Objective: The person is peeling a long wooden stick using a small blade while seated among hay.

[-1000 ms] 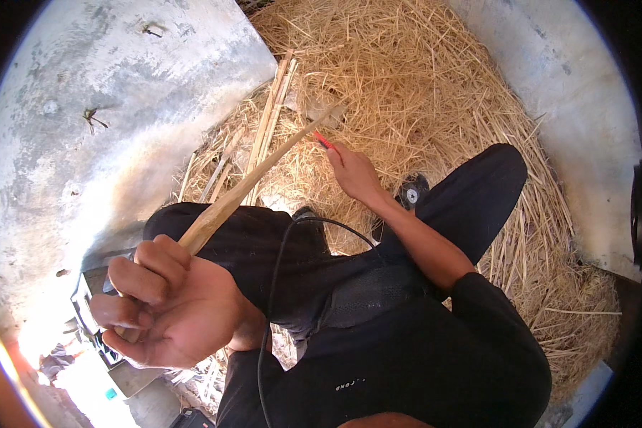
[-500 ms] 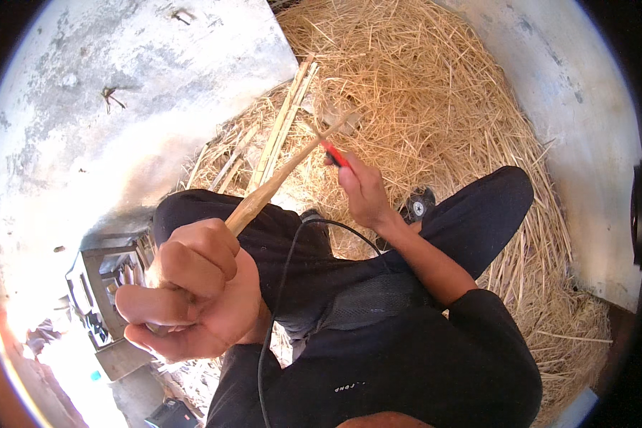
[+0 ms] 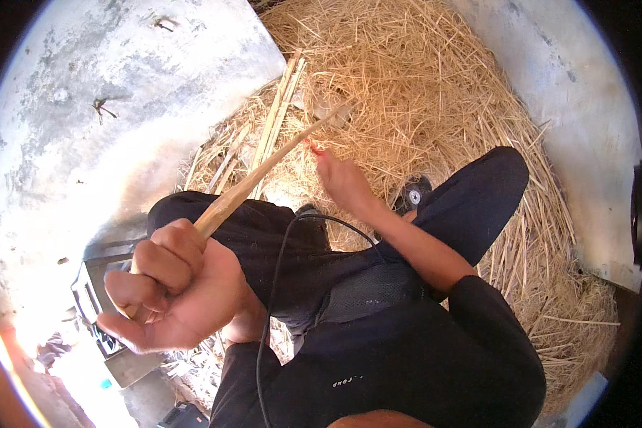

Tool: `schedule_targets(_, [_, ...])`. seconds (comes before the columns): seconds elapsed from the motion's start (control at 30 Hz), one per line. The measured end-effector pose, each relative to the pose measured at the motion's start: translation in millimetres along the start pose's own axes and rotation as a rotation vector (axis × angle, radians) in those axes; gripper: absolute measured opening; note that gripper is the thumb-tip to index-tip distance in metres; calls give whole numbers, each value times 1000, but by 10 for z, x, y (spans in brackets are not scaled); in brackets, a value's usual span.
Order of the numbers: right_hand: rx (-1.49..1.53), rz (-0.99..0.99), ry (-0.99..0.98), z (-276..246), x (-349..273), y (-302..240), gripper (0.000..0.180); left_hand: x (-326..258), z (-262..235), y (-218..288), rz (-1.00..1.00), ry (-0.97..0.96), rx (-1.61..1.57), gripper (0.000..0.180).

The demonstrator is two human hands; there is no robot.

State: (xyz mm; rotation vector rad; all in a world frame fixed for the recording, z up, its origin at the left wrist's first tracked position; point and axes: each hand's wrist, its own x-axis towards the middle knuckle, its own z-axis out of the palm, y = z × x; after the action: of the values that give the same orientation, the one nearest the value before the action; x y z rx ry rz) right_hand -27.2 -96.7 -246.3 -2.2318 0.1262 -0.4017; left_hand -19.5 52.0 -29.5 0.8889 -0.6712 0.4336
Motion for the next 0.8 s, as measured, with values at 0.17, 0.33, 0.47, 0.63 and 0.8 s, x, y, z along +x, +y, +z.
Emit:
schedule_targets(0.17, [-19,155,-106,-88,120,-18,26,59,90,4,3,69,43,40])
schedule_targets(0.33, [133,-150,90,-203,-52,-279,23,28,78,-5,-5,24,-7,38])
schedule_targets(0.47, [-173,342,-89,183,40,538,23,13,100,-21,1,-35,-30,38])
schedule_targets(0.63, [50,165,1,-238,152,26,25,50,-57,37,-10,-121,0,39])
schedule_targets(0.8, [16,277,-161,-37,70,7,29,4,-39,-2,-1,-131,-28,40])
